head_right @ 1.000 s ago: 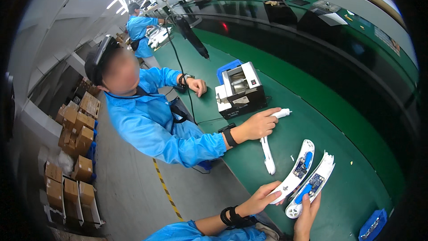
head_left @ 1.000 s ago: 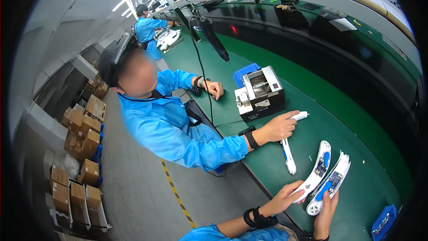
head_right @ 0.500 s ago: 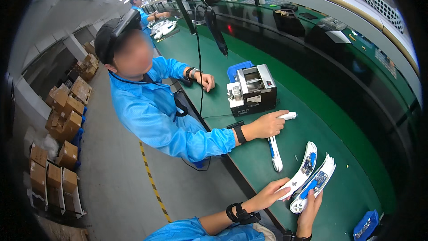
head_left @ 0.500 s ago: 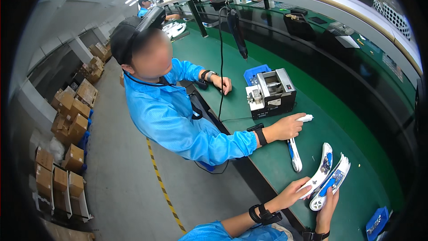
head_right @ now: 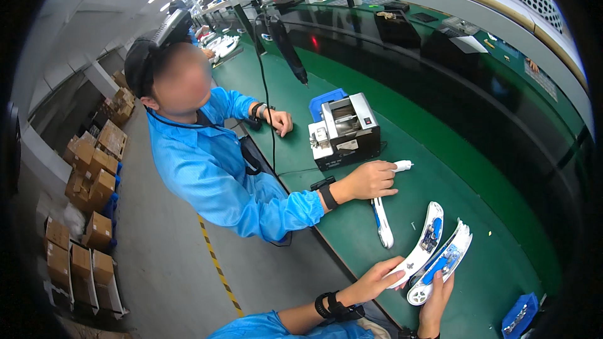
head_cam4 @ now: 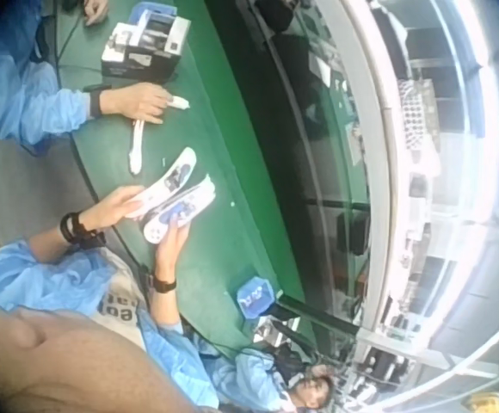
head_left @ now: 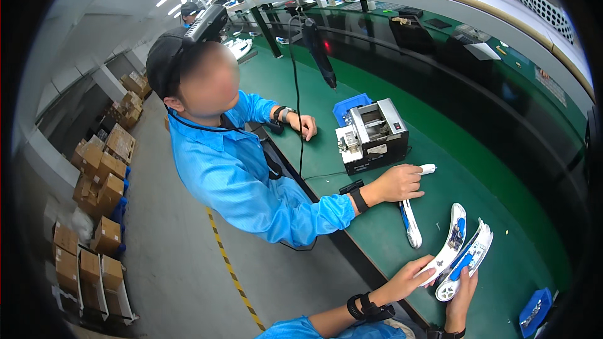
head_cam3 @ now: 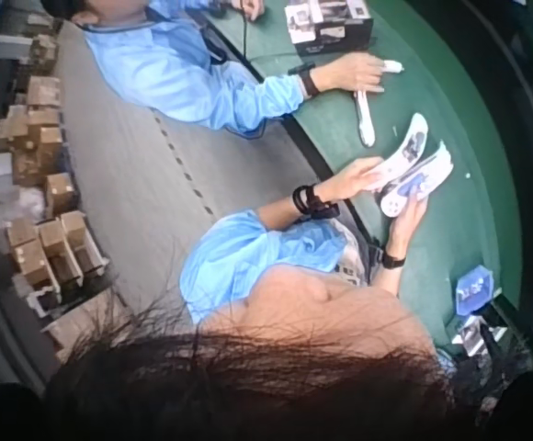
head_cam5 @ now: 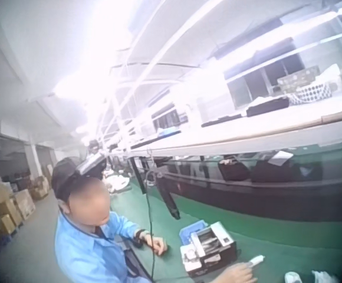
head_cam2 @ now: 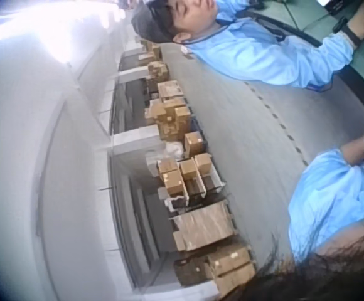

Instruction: The recorder uses an electric screwdriver to attach internal components to white plastic housings at a factory workbench.

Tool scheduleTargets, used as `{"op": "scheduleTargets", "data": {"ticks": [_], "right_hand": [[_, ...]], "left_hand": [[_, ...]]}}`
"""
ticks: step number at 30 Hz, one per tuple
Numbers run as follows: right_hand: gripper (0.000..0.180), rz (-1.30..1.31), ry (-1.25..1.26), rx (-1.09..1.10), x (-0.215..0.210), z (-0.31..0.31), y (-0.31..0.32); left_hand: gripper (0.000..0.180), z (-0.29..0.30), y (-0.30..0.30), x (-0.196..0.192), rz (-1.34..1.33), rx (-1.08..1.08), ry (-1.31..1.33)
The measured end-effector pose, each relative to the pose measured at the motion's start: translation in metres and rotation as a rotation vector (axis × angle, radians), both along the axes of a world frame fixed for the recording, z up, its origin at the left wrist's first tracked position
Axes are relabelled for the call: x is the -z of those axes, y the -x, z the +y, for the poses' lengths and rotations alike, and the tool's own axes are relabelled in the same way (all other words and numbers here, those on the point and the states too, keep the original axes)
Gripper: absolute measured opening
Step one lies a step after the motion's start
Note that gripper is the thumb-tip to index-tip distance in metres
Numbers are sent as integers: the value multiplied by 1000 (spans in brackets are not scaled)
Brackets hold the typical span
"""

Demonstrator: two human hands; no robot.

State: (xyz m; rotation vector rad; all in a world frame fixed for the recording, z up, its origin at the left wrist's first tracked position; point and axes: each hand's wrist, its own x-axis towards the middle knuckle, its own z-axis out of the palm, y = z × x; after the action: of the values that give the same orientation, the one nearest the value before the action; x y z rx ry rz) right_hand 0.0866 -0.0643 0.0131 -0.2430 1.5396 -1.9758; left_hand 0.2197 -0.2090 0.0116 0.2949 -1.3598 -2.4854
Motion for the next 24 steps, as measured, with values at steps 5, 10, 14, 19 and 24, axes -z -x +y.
{"op": "scheduleTargets", "data": {"ticks": [5, 10, 14, 19, 24], "right_hand": [[48, -8, 5, 5, -6, -3, -1], [49, 33, -16, -13, -12, -2, 1], [50, -11, -9, -1, -16, -4, 0], [48, -19, -23, -10, -24, -5, -2], [44, -47, -45, -40, -30, -7, 3]], "left_hand": [[33, 0, -1, 3, -36, -11, 25], [33, -1, -4, 4, -65, -19, 0], [32, -1, -6, -2, -95, -31, 7], [36, 1, -10, 5, -110, -32, -22], [40, 0, -11, 14, -126, -37, -49]]}}
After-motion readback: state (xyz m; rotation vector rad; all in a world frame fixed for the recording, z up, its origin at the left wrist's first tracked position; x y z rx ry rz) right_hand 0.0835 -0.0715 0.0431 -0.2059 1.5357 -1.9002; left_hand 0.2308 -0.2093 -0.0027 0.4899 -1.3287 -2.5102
